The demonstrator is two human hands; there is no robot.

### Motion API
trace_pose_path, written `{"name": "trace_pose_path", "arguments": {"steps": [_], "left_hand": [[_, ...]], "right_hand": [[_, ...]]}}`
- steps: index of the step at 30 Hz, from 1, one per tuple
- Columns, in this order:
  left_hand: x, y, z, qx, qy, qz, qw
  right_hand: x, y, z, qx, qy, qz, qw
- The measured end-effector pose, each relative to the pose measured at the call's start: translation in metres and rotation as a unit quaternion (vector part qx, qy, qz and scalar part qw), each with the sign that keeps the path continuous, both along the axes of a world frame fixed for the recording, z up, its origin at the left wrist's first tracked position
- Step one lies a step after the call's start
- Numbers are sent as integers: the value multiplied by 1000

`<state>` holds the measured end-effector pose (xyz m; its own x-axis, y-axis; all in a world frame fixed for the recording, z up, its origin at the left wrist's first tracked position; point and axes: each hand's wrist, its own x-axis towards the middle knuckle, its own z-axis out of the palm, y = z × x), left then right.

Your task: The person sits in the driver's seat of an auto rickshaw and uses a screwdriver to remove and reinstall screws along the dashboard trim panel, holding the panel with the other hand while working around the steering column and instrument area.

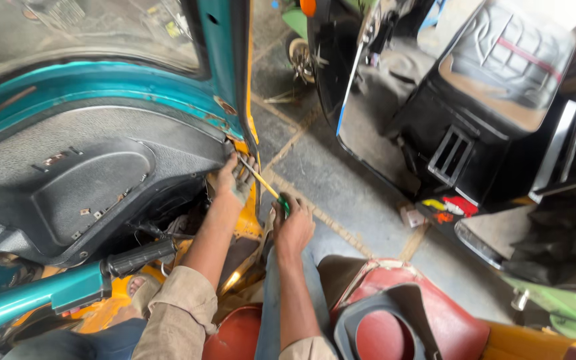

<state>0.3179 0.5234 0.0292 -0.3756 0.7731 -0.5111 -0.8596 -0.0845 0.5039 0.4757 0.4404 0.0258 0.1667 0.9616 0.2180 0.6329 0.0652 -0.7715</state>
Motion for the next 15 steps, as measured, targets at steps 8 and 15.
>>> {"name": "trace_pose_path", "arguments": {"steps": [8, 15], "left_hand": [[0, 2, 0, -5, 7, 3, 1000], [-5, 2, -11, -3, 4, 1, 1000]], "right_hand": [[6, 4, 3, 0, 8, 17, 1000], [14, 4, 4, 3, 10, 29, 1000]]}}
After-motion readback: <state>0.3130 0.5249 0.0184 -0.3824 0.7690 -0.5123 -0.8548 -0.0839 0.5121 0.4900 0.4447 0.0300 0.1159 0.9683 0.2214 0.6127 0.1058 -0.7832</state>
